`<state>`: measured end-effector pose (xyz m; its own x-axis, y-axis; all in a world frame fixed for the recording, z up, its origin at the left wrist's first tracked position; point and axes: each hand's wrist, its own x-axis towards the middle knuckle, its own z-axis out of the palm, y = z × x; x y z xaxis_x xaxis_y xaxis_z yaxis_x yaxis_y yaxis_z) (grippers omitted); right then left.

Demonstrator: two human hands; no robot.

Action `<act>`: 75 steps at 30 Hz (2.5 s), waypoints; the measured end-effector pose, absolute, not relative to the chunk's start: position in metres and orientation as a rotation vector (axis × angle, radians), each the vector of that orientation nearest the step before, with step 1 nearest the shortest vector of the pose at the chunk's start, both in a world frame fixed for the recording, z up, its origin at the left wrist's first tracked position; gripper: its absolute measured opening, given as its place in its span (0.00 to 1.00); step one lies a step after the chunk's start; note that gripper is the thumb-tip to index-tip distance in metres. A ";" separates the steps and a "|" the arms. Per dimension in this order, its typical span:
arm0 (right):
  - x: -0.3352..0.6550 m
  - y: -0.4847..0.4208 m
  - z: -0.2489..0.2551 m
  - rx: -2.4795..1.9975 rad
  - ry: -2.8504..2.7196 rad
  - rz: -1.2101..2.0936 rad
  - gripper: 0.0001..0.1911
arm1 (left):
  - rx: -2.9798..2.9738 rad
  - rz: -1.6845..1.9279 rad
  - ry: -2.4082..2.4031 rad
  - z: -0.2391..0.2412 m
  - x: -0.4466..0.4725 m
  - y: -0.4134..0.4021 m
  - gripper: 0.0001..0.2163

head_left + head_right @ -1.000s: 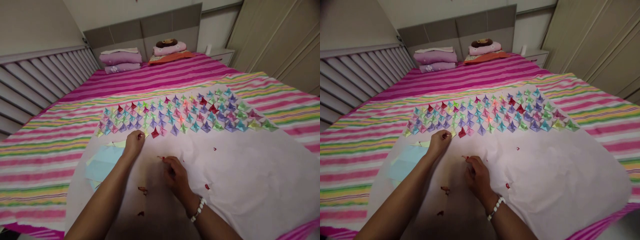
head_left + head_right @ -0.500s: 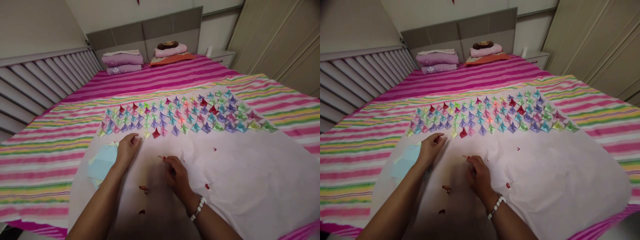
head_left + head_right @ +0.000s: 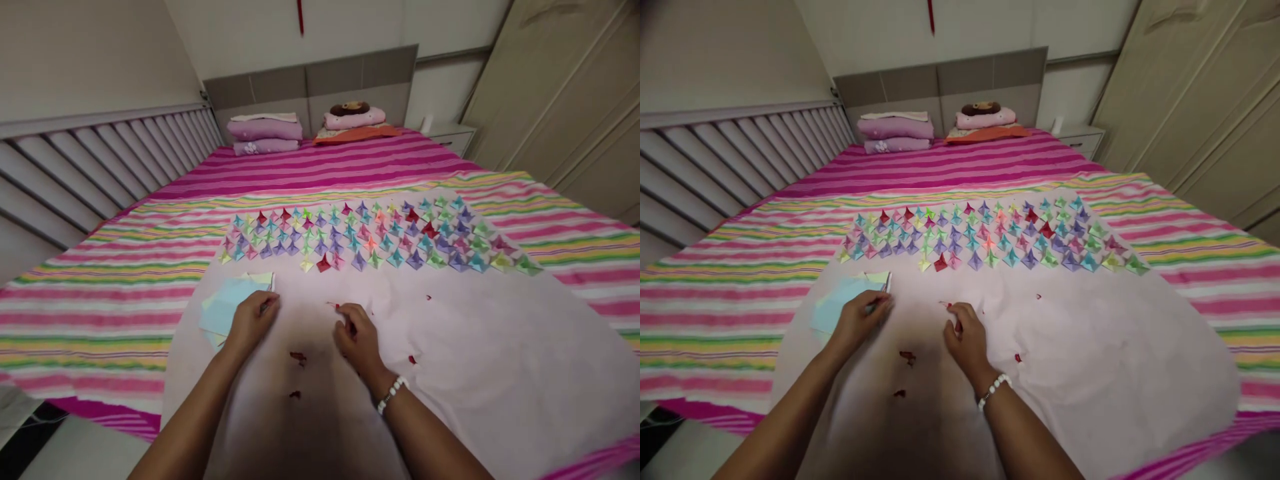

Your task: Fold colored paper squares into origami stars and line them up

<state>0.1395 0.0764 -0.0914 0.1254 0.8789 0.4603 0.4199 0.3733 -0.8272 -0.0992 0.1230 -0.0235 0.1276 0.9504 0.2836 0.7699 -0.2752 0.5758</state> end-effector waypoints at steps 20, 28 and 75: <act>0.139 0.078 -0.094 -1.203 -1.517 0.478 0.13 | 2.294 0.665 1.644 -0.020 0.006 0.210 0.07; 0.139 0.079 -0.095 -1.195 -1.515 0.479 0.14 | 2.215 0.636 1.837 -0.021 0.017 0.212 0.05; 0.140 0.073 -0.091 -1.224 -1.554 0.386 0.07 | 1.713 0.629 1.925 -0.024 -0.159 0.090 0.31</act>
